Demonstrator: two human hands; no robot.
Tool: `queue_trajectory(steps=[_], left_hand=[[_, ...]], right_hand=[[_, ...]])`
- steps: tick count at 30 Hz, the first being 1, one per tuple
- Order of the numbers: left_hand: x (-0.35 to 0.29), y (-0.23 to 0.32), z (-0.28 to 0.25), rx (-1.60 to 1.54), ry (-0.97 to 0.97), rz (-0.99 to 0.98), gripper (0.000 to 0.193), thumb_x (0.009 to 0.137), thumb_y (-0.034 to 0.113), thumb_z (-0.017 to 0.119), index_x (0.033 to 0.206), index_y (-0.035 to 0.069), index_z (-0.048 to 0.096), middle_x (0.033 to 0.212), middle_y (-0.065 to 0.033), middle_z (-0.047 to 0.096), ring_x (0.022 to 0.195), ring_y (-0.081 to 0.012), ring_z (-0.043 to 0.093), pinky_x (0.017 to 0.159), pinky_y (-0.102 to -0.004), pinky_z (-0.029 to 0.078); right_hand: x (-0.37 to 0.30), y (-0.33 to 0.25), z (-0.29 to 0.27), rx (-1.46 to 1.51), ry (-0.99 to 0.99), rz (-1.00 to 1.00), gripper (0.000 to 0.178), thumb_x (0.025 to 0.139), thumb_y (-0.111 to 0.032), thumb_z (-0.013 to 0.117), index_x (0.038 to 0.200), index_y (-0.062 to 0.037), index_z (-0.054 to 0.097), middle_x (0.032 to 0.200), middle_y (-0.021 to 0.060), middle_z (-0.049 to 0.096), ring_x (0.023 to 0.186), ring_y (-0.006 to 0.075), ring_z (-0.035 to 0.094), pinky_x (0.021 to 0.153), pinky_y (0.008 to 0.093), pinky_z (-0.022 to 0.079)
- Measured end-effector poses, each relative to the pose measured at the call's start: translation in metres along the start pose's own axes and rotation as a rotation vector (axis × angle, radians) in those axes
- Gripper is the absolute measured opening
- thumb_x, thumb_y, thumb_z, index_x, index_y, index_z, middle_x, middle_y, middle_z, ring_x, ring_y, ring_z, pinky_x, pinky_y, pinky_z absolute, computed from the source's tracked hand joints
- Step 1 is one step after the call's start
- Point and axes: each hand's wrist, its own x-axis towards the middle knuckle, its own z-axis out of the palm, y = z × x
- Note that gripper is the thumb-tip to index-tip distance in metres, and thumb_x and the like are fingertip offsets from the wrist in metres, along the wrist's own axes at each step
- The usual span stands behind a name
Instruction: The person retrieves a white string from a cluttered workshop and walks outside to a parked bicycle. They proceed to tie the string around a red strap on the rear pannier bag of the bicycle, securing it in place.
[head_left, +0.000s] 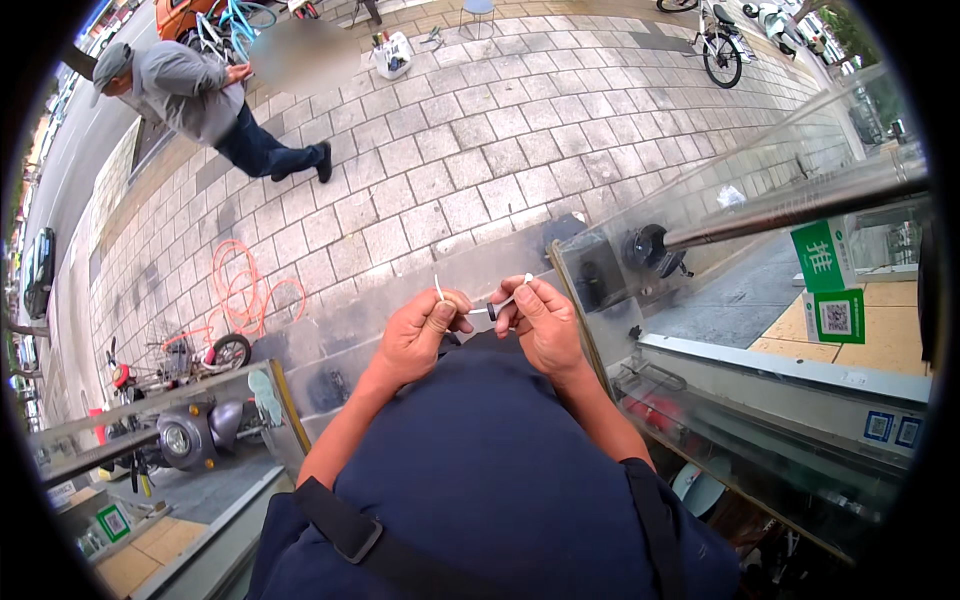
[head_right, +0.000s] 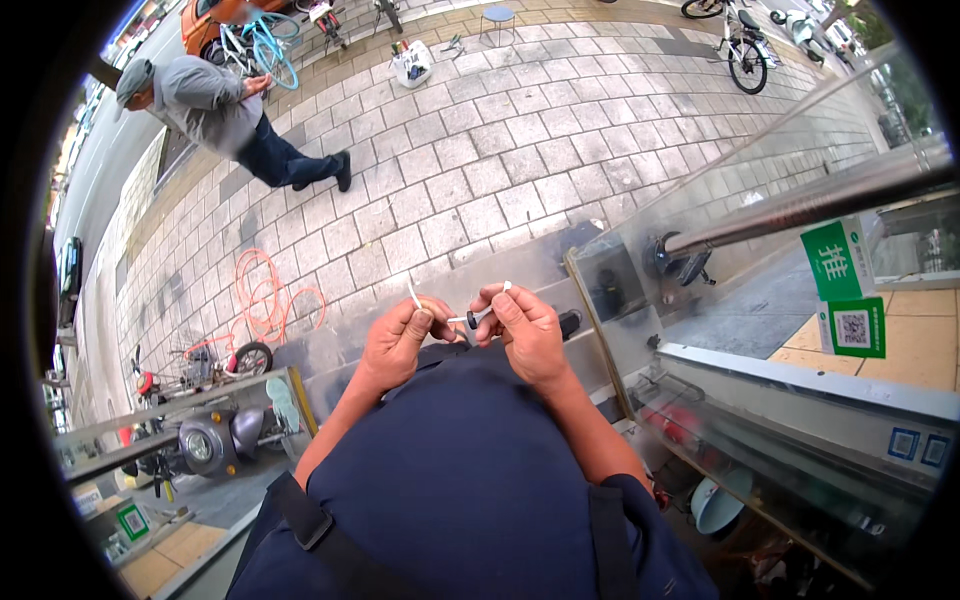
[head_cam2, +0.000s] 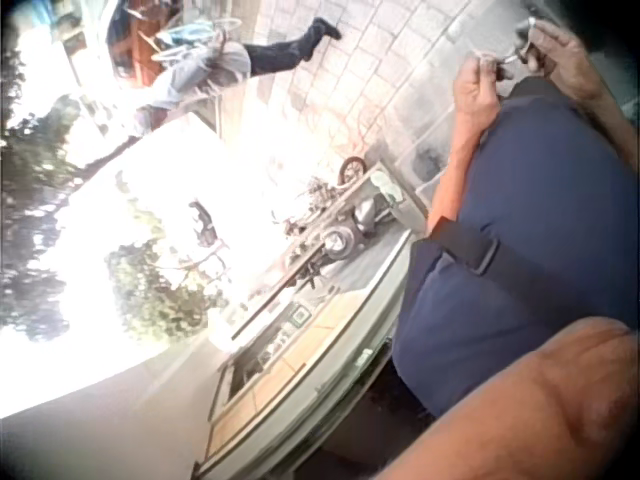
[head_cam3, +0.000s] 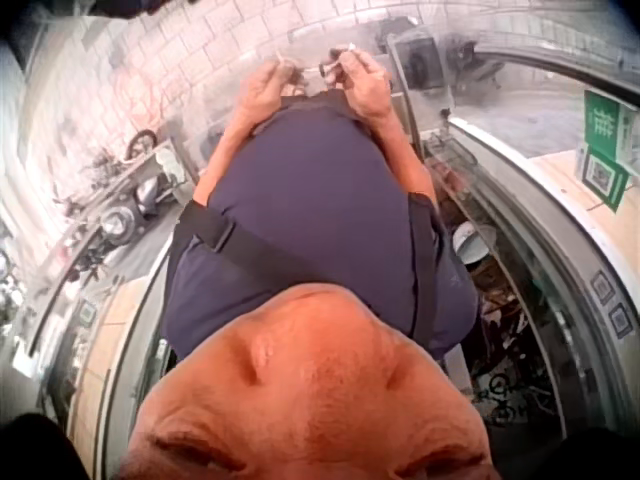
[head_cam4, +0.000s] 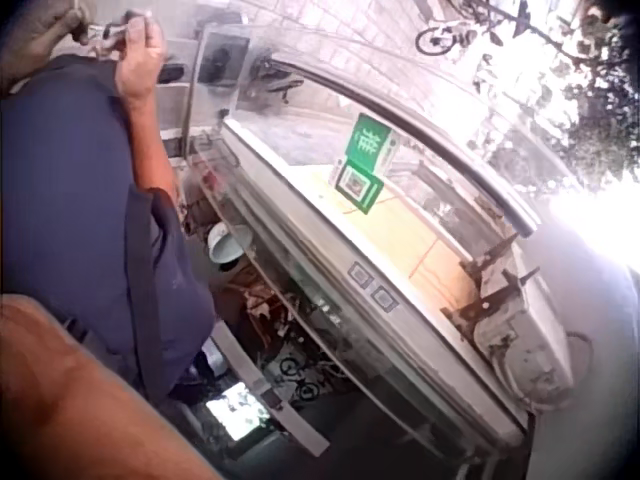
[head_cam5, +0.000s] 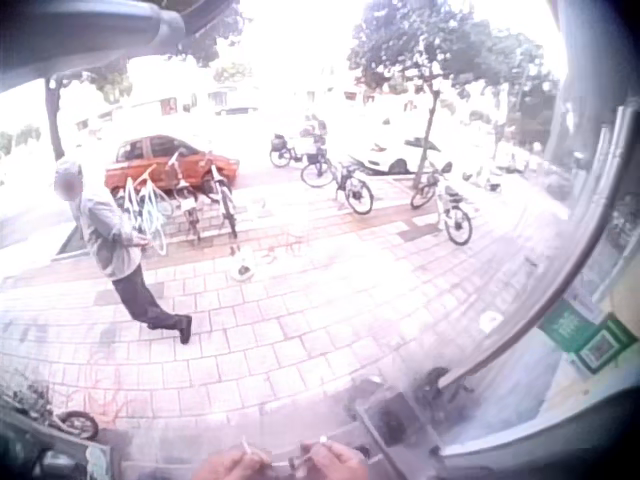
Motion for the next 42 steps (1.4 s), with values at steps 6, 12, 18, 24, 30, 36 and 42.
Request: queue_trajectory(steps=[6,12,18,24,30,36,42], left_hand=[[0.111,-0.034,-0.059,-0.049,-0.034,-0.011,0.033,0.115,0.026,0.046,0.112,-0.002,0.063,0.112,-0.0105,0.068,0.090,-0.0160,0.070,0.084,-0.0313,0.056],[0.223,-0.042,-0.089,-0.040,0.003,0.056,0.034,0.114,0.029,0.047,0.113,0.001,0.066,0.108,-0.0065,0.069,0.089,-0.0127,0.068,0.082,-0.0287,0.055],[0.378,-0.118,-0.108,-0.076,0.036,0.092,0.035,0.114,0.029,0.047,0.109,-0.002,0.063,0.115,-0.0139,0.068,0.091,-0.0187,0.070,0.083,-0.0340,0.057],[0.528,-0.151,-0.110,-0.110,-0.025,0.017,0.035,0.114,0.030,0.047,0.109,-0.002,0.063,0.115,-0.0134,0.068,0.090,-0.0190,0.070,0.083,-0.0340,0.057],[0.684,-0.175,-0.119,0.040,-0.031,0.061,0.026,0.110,0.018,0.057,0.117,-0.003,0.070,0.110,-0.0090,0.067,0.088,-0.0148,0.071,0.079,-0.0280,0.056],[0.879,-0.254,-0.167,0.145,0.005,0.204,0.020,0.105,0.008,0.064,0.119,-0.003,0.072,0.097,-0.0085,0.070,0.084,-0.0143,0.070,0.074,-0.0280,0.056],[1.092,-0.308,-0.198,0.250,-0.136,0.108,0.020,0.100,0.007,0.071,0.117,-0.001,0.075,0.095,-0.0083,0.073,0.082,-0.0130,0.071,0.072,-0.0284,0.056]], right_hand=[[0.123,0.003,-0.010,0.049,0.013,-0.069,0.028,0.110,-0.016,0.056,0.131,0.0018,0.061,0.105,0.0132,0.072,0.084,0.0203,0.072,0.075,0.0343,0.058],[0.239,-0.019,-0.039,0.077,-0.023,-0.031,0.025,0.110,-0.017,0.056,0.128,0.0002,0.060,0.104,0.0151,0.072,0.083,0.0222,0.073,0.077,0.0357,0.060],[0.399,-0.034,-0.119,0.053,-0.124,-0.104,0.026,0.111,-0.019,0.055,0.127,0.0008,0.060,0.103,0.0148,0.073,0.084,0.0226,0.073,0.078,0.0370,0.061],[0.517,-0.074,-0.190,-0.005,0.044,-0.117,0.030,0.110,-0.021,0.056,0.128,0.0024,0.060,0.102,0.0159,0.073,0.082,0.0230,0.074,0.077,0.0359,0.060],[0.627,-0.112,-0.252,-0.082,0.078,-0.202,0.031,0.110,-0.018,0.056,0.131,0.0045,0.061,0.107,0.0160,0.072,0.088,0.0242,0.075,0.080,0.0370,0.060],[0.811,-0.098,-0.340,-0.104,0.102,-0.249,0.031,0.109,-0.014,0.058,0.131,0.0072,0.062,0.111,0.0167,0.071,0.092,0.0244,0.074,0.084,0.0382,0.061],[0.984,-0.129,-0.423,-0.069,0.263,-0.256,0.028,0.108,-0.013,0.060,0.127,0.0072,0.064,0.112,0.0169,0.071,0.092,0.0248,0.074,0.085,0.0383,0.061]])
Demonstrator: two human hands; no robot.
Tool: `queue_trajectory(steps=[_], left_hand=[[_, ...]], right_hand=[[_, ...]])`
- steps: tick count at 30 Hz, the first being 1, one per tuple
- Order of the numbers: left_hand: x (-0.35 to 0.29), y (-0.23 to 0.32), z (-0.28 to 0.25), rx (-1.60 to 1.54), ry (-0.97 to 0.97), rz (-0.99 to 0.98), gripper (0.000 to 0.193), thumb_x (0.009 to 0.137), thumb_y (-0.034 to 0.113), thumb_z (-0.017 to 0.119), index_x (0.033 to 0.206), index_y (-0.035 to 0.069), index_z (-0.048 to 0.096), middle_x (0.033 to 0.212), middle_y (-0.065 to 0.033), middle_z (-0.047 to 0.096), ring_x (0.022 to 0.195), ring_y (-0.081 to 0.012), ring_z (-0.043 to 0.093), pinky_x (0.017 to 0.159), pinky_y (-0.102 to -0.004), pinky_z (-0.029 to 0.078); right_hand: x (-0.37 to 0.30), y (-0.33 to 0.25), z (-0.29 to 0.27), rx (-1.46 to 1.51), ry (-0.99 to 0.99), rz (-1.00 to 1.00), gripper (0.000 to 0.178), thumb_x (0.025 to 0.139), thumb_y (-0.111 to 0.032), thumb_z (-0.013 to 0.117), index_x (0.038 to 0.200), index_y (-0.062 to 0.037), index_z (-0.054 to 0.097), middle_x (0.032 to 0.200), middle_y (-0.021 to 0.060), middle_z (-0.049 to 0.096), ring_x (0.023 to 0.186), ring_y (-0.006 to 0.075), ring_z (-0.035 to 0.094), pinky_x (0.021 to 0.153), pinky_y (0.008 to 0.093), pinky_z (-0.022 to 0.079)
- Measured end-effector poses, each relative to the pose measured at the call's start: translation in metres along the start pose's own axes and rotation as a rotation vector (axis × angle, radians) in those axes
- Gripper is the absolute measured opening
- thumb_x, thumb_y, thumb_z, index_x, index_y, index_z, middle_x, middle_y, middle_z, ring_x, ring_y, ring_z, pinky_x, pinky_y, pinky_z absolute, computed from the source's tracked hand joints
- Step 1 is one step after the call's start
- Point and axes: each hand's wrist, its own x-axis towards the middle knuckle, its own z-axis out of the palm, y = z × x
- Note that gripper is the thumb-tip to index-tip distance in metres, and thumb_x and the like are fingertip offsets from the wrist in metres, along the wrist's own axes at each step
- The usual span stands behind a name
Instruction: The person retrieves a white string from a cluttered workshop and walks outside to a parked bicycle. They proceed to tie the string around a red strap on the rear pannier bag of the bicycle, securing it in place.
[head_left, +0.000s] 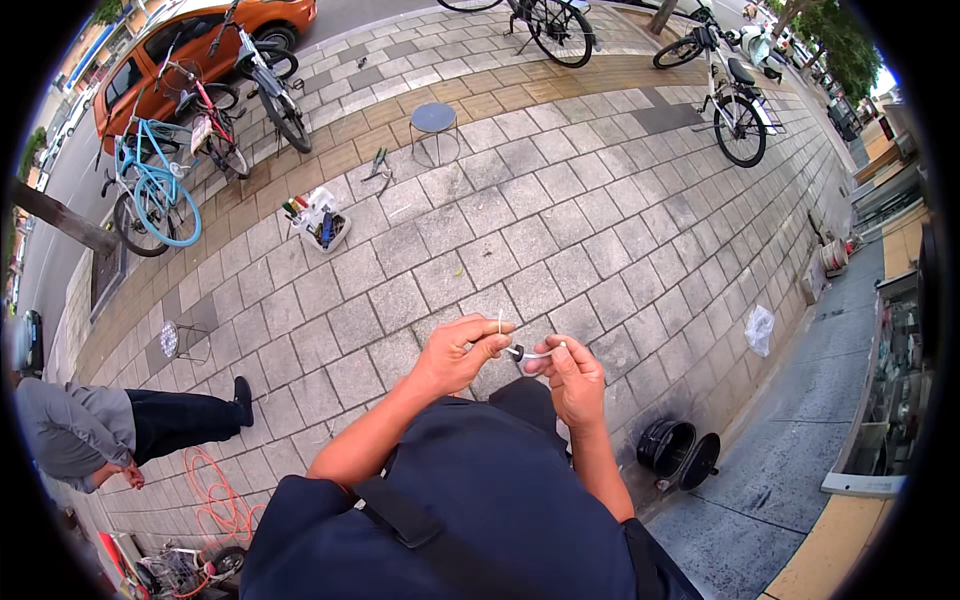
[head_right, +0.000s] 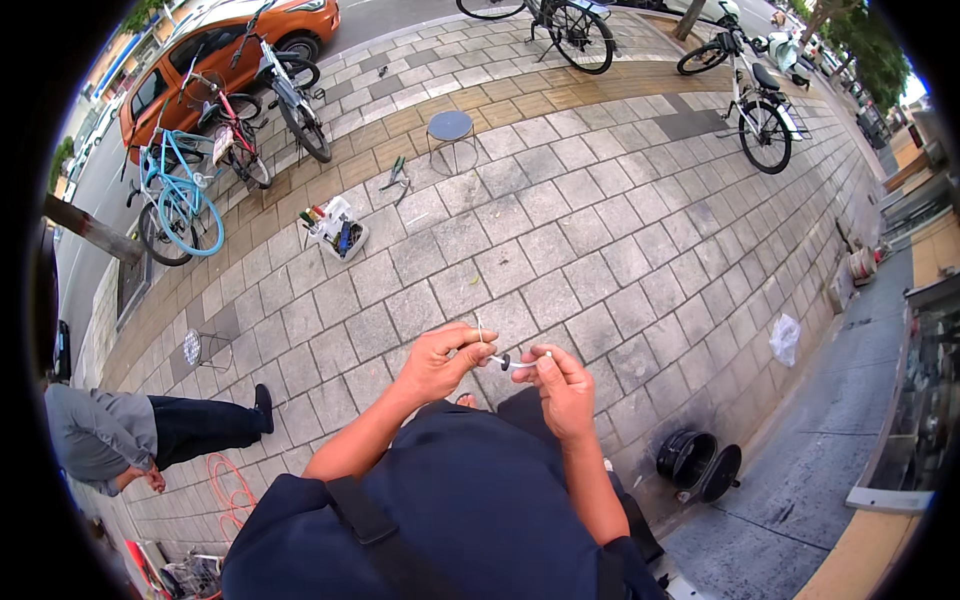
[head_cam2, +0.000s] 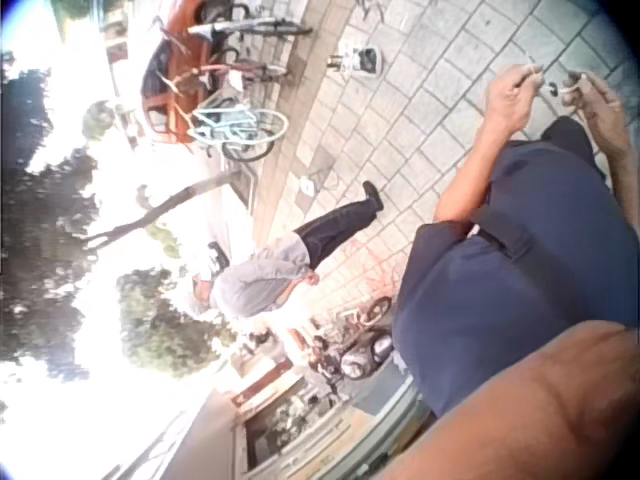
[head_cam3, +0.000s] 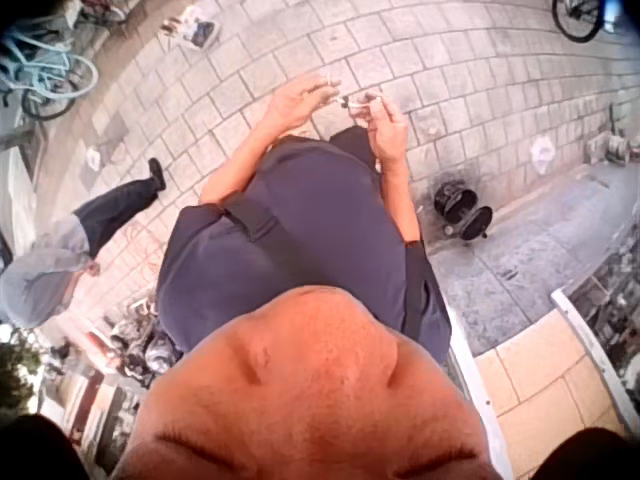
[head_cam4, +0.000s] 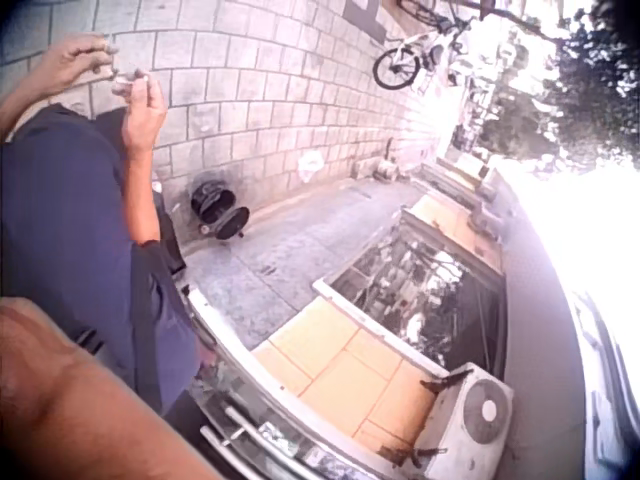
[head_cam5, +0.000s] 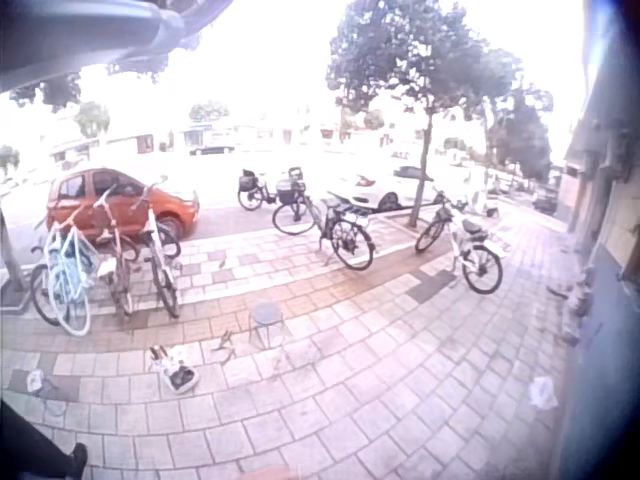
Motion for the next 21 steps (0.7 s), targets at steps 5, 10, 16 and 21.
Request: queue_trajectory(steps=[5,10,16,21], left_hand=[[0.166,0.004,-0.027,-0.201,-0.053,-0.054,0.019,0.100,0.006,0.070,0.117,-0.003,0.074,0.098,-0.0082,0.074,0.083,-0.0127,0.072,0.074,-0.0276,0.058],[0.338,-0.057,-0.048,-0.194,0.158,-0.024,0.017,0.103,0.005,0.067,0.117,-0.002,0.074,0.096,-0.0072,0.073,0.078,-0.0110,0.070,0.069,-0.0252,0.056],[0.516,-0.048,-0.094,-0.068,0.304,-0.080,0.023,0.106,0.012,0.063,0.121,-0.003,0.071,0.096,-0.0062,0.074,0.072,-0.0086,0.066,0.065,-0.0241,0.053],[0.670,-0.064,-0.139,-0.199,0.325,-0.078,0.025,0.108,0.013,0.061,0.125,-0.003,0.069,0.100,-0.0080,0.074,0.080,-0.0109,0.069,0.066,-0.0248,0.055]], right_hand=[[0.150,-0.042,-0.010,0.090,-0.073,0.012,0.027,0.108,-0.012,0.059,0.127,0.0061,0.064,0.112,0.0171,0.072,0.092,0.0261,0.074,0.086,0.0381,0.060],[0.361,-0.041,-0.032,0.028,-0.248,0.098,0.029,0.108,-0.013,0.060,0.129,0.0061,0.064,0.113,0.0158,0.073,0.095,0.0237,0.074,0.088,0.0362,0.059],[0.581,-0.106,-0.010,-0.130,-0.409,0.104,0.028,0.108,-0.012,0.059,0.129,0.0057,0.063,0.113,0.0160,0.072,0.096,0.0260,0.074,0.087,0.0386,0.060],[0.742,-0.152,0.004,-0.242,-0.433,0.069,0.028,0.109,-0.014,0.059,0.128,0.0055,0.065,0.112,0.0128,0.073,0.096,0.0194,0.074,0.088,0.0350,0.060]])
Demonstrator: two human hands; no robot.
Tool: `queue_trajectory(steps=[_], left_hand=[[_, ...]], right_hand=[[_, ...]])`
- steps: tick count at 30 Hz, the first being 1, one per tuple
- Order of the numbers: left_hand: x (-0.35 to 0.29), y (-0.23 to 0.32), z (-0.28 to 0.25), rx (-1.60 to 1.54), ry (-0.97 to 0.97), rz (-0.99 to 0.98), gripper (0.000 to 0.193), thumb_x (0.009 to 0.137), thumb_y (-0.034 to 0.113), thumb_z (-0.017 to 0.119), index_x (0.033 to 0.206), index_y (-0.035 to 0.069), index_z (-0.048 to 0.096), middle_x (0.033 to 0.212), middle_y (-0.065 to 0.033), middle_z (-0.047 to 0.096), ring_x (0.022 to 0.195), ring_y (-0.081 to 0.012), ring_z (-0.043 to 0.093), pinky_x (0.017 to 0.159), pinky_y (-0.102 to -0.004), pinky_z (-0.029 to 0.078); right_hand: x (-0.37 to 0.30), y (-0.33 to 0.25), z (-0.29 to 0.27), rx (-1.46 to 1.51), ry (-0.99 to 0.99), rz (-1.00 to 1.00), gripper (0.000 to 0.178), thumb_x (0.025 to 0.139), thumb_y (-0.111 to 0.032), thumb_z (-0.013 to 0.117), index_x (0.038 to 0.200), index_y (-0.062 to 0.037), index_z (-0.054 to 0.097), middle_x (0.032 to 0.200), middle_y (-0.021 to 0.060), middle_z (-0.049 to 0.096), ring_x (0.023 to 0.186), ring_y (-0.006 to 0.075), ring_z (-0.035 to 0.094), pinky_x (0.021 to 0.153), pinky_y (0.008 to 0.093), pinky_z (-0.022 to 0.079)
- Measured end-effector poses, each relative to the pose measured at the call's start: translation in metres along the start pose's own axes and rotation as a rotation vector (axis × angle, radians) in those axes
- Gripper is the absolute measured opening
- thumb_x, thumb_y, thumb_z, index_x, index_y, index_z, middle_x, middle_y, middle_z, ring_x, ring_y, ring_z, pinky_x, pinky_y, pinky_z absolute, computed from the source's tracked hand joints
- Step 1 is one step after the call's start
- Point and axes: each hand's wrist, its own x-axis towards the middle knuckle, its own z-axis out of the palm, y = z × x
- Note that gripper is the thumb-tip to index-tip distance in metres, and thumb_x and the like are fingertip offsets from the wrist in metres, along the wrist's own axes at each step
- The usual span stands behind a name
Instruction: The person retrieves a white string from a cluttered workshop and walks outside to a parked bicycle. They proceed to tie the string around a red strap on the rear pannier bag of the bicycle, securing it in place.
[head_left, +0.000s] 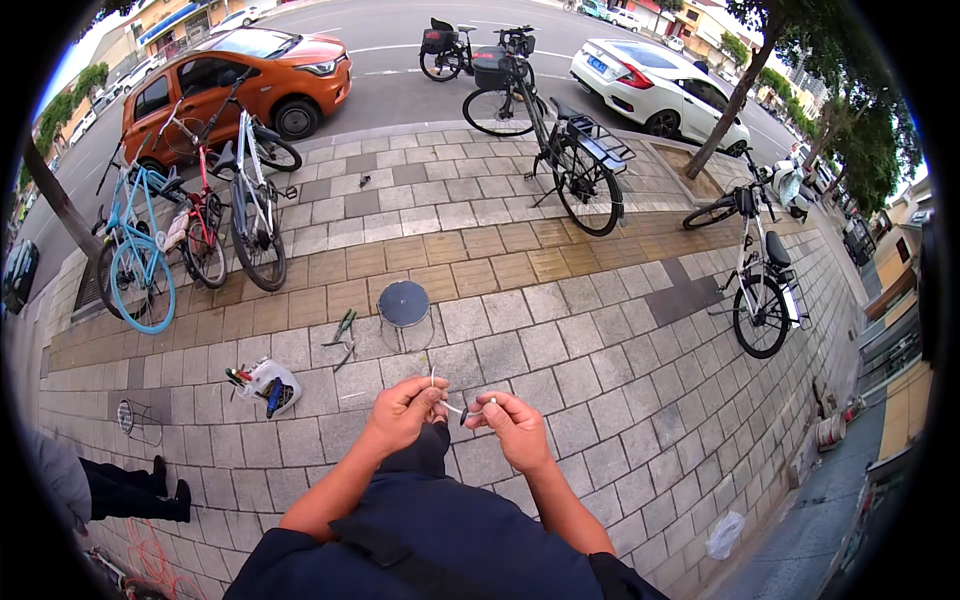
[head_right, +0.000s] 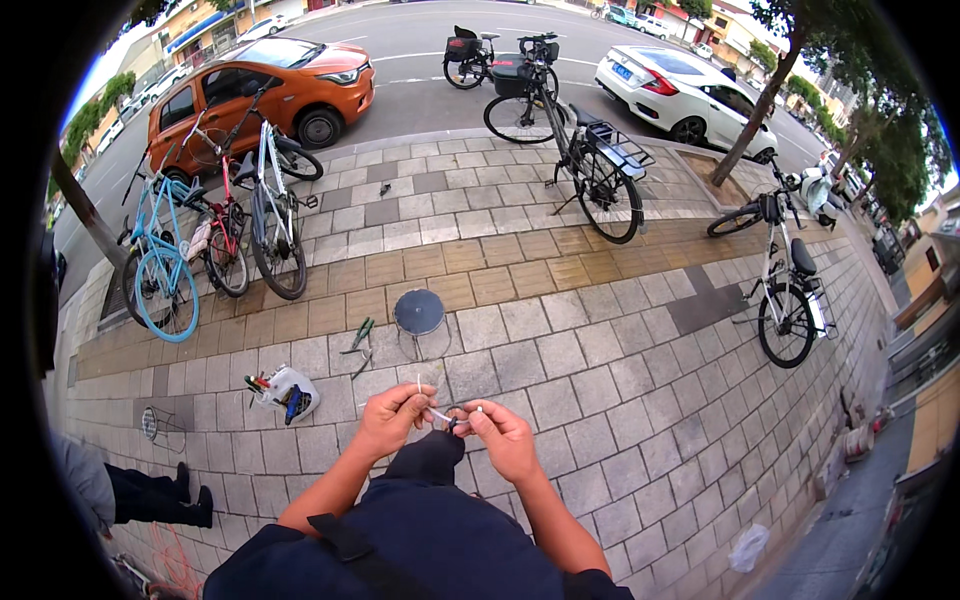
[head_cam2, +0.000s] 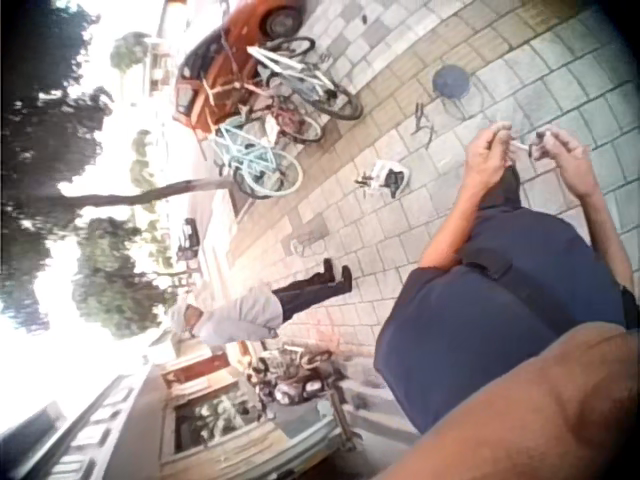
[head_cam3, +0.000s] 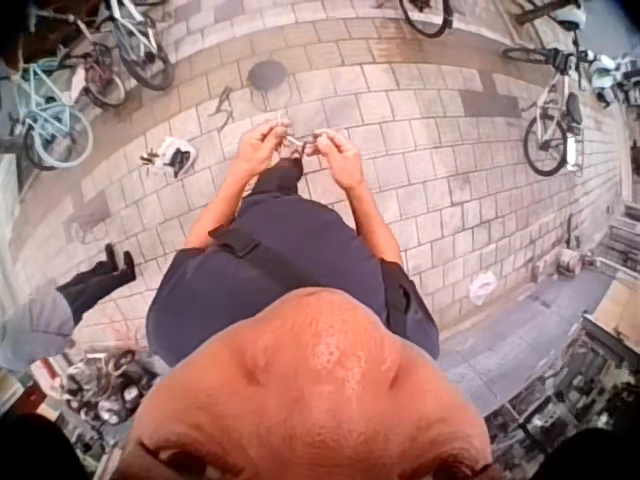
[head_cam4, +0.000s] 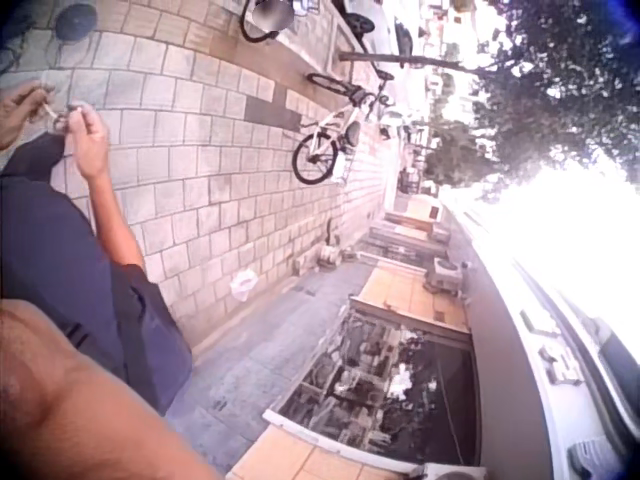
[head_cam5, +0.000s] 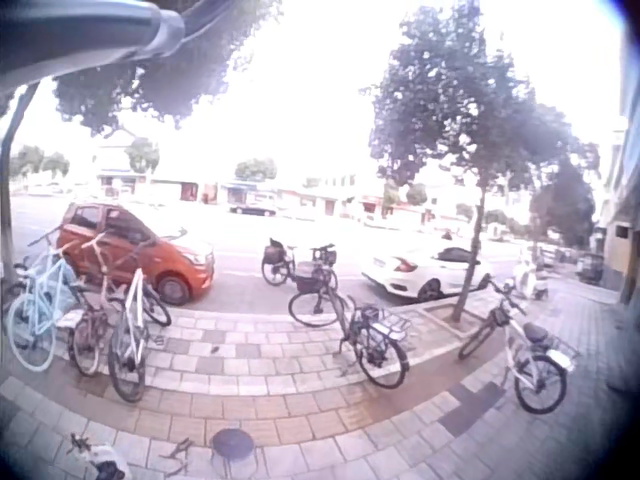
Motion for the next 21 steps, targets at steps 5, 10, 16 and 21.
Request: queue_trajectory(steps=[5,10,16,21], left_hand=[[0.197,-0.038,-0.004,-0.186,-0.086,0.013,0.029,0.107,0.014,0.063,0.131,-0.001,0.069,0.106,-0.0078,0.075,0.086,-0.0103,0.070,0.070,-0.0248,0.055],[0.384,-0.014,-0.002,-0.189,-0.173,-0.060,0.031,0.106,0.018,0.066,0.130,-0.002,0.070,0.105,-0.0082,0.076,0.087,-0.0100,0.070,0.070,-0.0245,0.055],[0.566,0.001,-0.010,-0.128,-0.216,-0.054,0.029,0.106,0.018,0.066,0.126,-0.003,0.070,0.107,-0.0077,0.077,0.090,-0.0102,0.068,0.075,-0.0269,0.056],[0.707,-0.033,-0.015,-0.270,-0.150,-0.001,0.028,0.109,0.021,0.062,0.124,-0.002,0.065,0.108,-0.0105,0.075,0.089,-0.0120,0.067,0.078,-0.0299,0.056]], right_hand=[[0.158,-0.024,-0.069,-0.059,0.073,-0.047,0.029,0.109,-0.013,0.058,0.129,0.0065,0.063,0.113,0.0140,0.072,0.096,0.0213,0.074,0.088,0.0372,0.061],[0.303,-0.057,-0.119,0.017,0.234,-0.063,0.028,0.108,-0.013,0.059,0.128,0.0060,0.063,0.112,0.0170,0.072,0.095,0.0267,0.075,0.085,0.0379,0.061],[0.467,-0.089,-0.174,-0.084,0.385,-0.131,0.029,0.106,-0.016,0.061,0.126,0.0063,0.064,0.085,0.0087,0.070,0.072,0.0167,0.068,0.065,0.0271,0.051],[0.609,-0.101,-0.230,-0.070,0.267,-0.089,0.027,0.107,-0.016,0.060,0.123,0.0056,0.066,0.088,0.0093,0.070,0.075,0.0158,0.068,0.071,0.0287,0.055]])
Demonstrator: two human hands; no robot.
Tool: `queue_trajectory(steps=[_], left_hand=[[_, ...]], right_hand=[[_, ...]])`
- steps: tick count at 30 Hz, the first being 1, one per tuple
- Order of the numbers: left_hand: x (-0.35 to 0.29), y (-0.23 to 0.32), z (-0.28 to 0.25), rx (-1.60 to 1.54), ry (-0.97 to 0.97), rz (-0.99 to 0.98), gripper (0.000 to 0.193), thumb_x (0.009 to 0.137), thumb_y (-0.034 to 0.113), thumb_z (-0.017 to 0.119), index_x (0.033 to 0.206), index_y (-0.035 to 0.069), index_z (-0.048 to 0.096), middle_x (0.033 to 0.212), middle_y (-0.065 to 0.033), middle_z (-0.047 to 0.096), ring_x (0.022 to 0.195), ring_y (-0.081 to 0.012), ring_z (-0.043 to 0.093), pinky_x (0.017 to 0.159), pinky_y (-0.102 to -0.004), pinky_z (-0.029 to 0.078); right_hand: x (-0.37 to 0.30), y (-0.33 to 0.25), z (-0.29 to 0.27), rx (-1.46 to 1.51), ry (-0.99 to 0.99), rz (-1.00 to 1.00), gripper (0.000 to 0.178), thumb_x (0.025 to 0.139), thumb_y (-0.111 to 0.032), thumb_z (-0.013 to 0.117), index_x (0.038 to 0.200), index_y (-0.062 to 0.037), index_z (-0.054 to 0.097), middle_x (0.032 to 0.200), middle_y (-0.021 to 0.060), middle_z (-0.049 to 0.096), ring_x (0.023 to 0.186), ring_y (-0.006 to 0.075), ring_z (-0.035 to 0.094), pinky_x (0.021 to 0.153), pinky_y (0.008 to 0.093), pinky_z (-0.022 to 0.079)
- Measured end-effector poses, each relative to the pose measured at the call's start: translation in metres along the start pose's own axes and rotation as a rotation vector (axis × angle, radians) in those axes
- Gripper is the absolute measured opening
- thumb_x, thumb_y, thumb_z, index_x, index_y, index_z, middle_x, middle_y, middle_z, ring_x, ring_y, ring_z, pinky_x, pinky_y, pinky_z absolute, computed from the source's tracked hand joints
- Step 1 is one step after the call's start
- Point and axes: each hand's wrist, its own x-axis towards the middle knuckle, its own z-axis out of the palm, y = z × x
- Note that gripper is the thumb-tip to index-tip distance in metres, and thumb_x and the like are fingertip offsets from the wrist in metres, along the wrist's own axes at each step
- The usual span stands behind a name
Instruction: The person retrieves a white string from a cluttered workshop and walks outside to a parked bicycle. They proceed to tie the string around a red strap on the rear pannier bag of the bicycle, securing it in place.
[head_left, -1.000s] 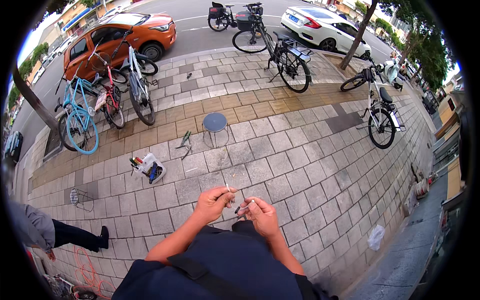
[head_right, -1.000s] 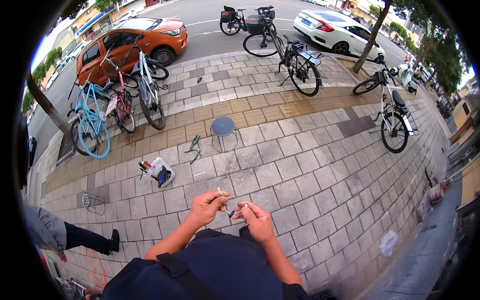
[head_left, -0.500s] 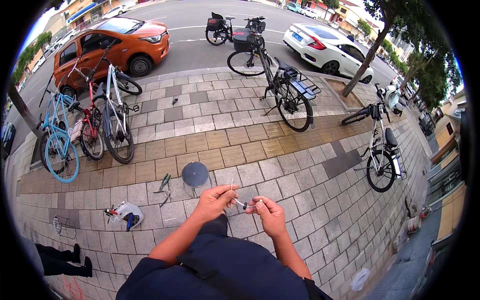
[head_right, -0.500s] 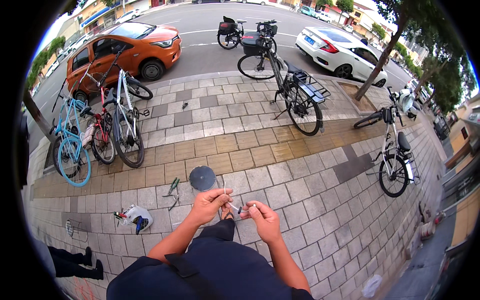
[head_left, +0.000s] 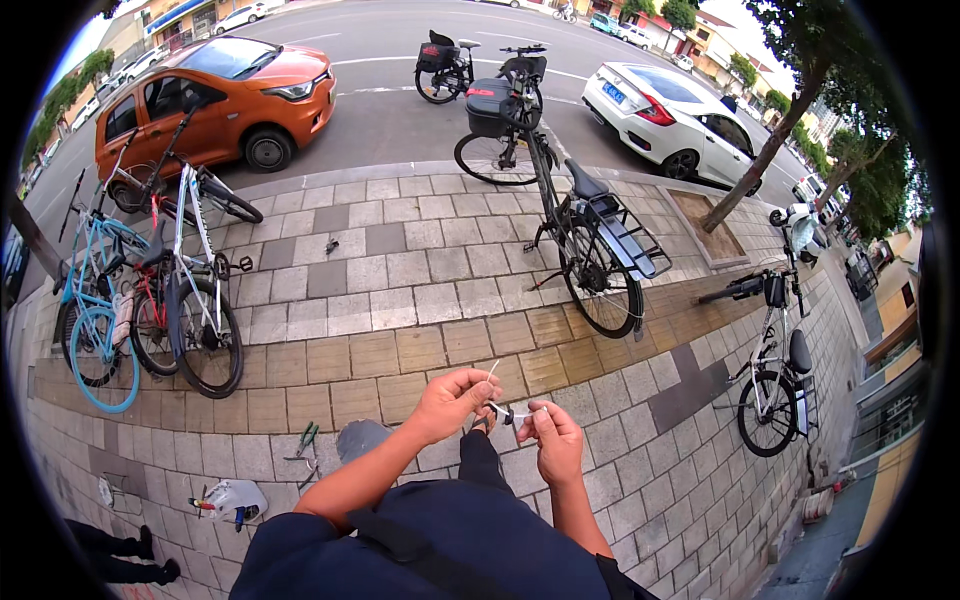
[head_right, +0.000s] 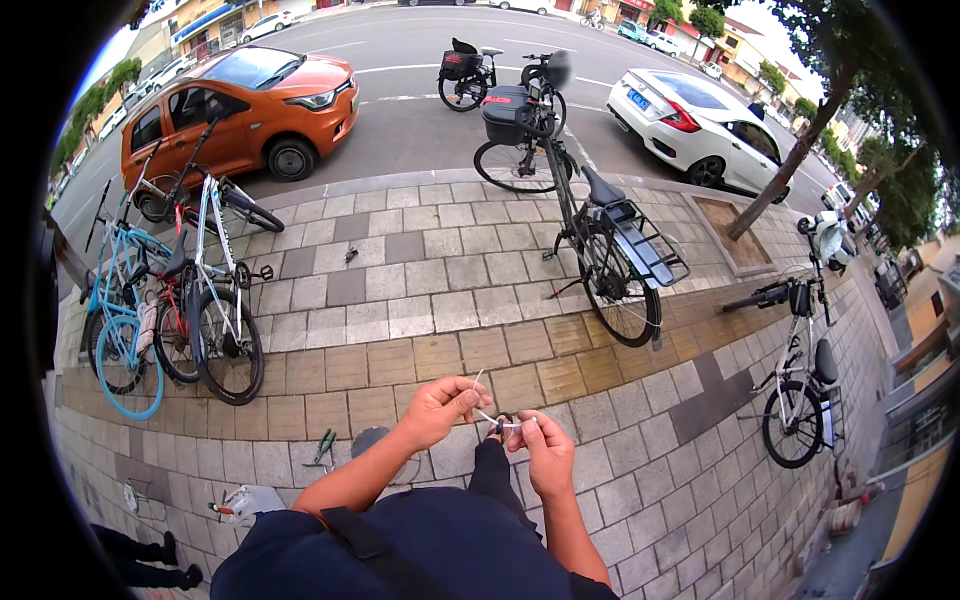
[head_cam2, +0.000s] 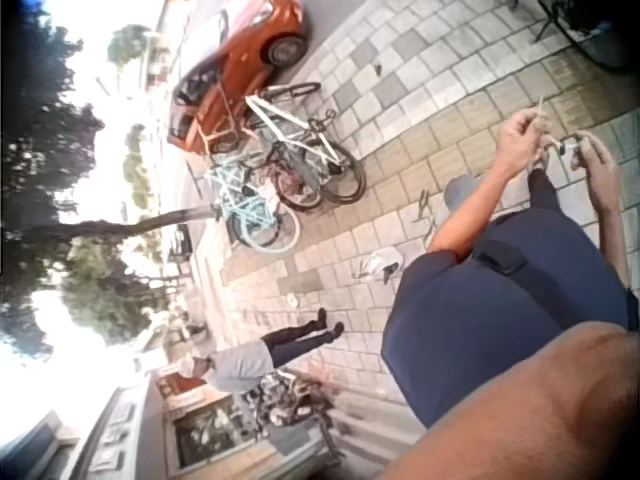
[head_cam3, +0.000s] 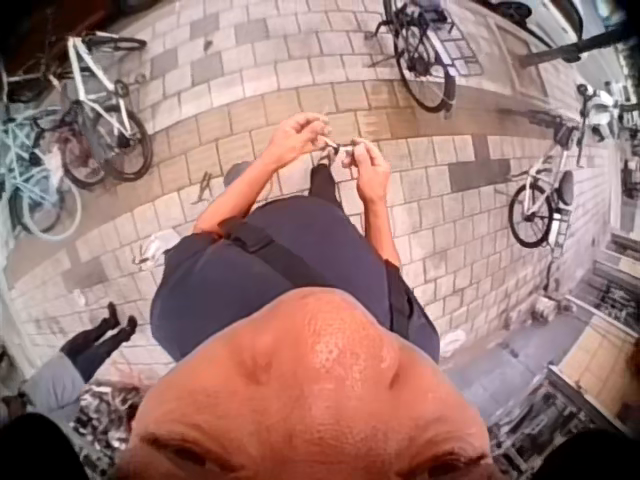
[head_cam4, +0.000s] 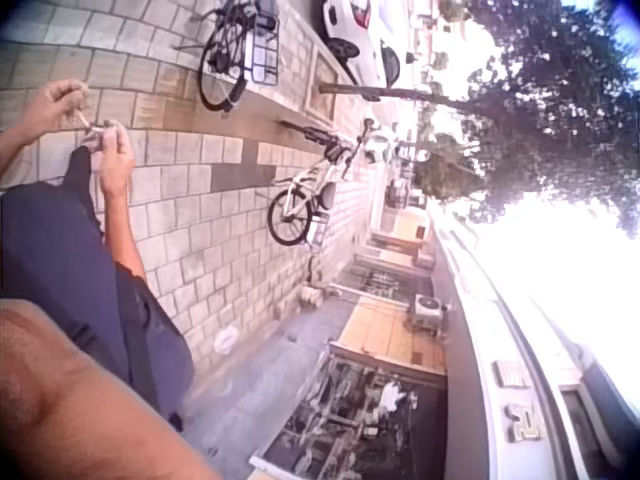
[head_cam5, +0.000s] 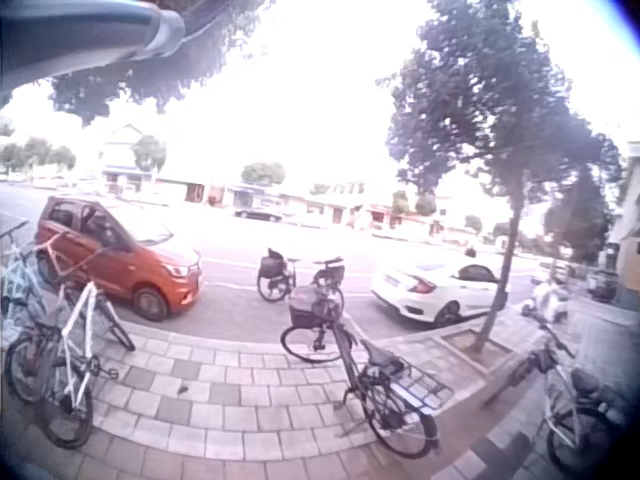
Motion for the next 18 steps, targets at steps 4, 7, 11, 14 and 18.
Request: queue_trajectory(steps=[4,7,11,14,18], left_hand=[[0.106,-0.015,-0.019,-0.003,0.150,0.136,0.025,0.113,0.025,0.053,0.120,0.002,0.059,0.087,-0.0025,0.063,0.085,-0.0115,0.065,0.082,-0.0311,0.055],[0.185,-0.011,-0.039,0.073,0.338,0.161,0.026,0.114,0.030,0.050,0.117,0.005,0.055,0.082,0.0003,0.056,0.068,-0.0087,0.056,0.065,-0.0268,0.051],[0.266,0.000,-0.065,-0.116,0.528,0.080,0.025,0.114,0.030,0.050,0.116,0.007,0.056,0.074,0.0026,0.050,0.056,-0.0052,0.041,0.048,-0.0234,0.036],[0.331,0.011,-0.090,-0.111,0.547,0.053,0.024,0.113,0.030,0.051,0.116,0.007,0.056,0.075,0.0028,0.052,0.058,-0.0047,0.043,0.049,-0.0227,0.036],[0.433,-0.017,-0.139,0.169,0.595,0.145,0.025,0.112,0.029,0.055,0.117,0.005,0.059,0.076,0.0030,0.056,0.063,-0.0038,0.051,0.054,-0.0239,0.045]], right_hand=[[0.133,-0.002,-0.004,-0.067,-0.274,0.063,0.026,0.109,-0.015,0.059,0.125,0.0038,0.067,0.095,0.0061,0.071,0.080,0.0112,0.065,0.074,0.0275,0.054],[0.234,-0.005,0.016,-0.152,-0.491,0.064,0.026,0.108,-0.014,0.059,0.126,0.0024,0.068,0.098,0.0045,0.072,0.081,0.0093,0.064,0.074,0.0264,0.054],[0.355,-0.017,0.042,-0.298,-0.709,-0.050,0.023,0.107,-0.011,0.061,0.124,0.0004,0.070,0.101,0.0041,0.067,0.081,0.0086,0.065,0.073,0.0257,0.054],[0.431,-0.018,0.051,-0.329,-0.741,-0.051,0.022,0.106,-0.010,0.062,0.123,-0.0010,0.071,0.102,0.0045,0.062,0.078,0.0094,0.065,0.071,0.0254,0.054],[0.537,-0.007,0.056,-0.359,-0.720,-0.032,0.020,0.104,-0.008,0.062,0.121,-0.0008,0.071,0.100,0.0047,0.062,0.075,0.0091,0.064,0.068,0.0255,0.052]])
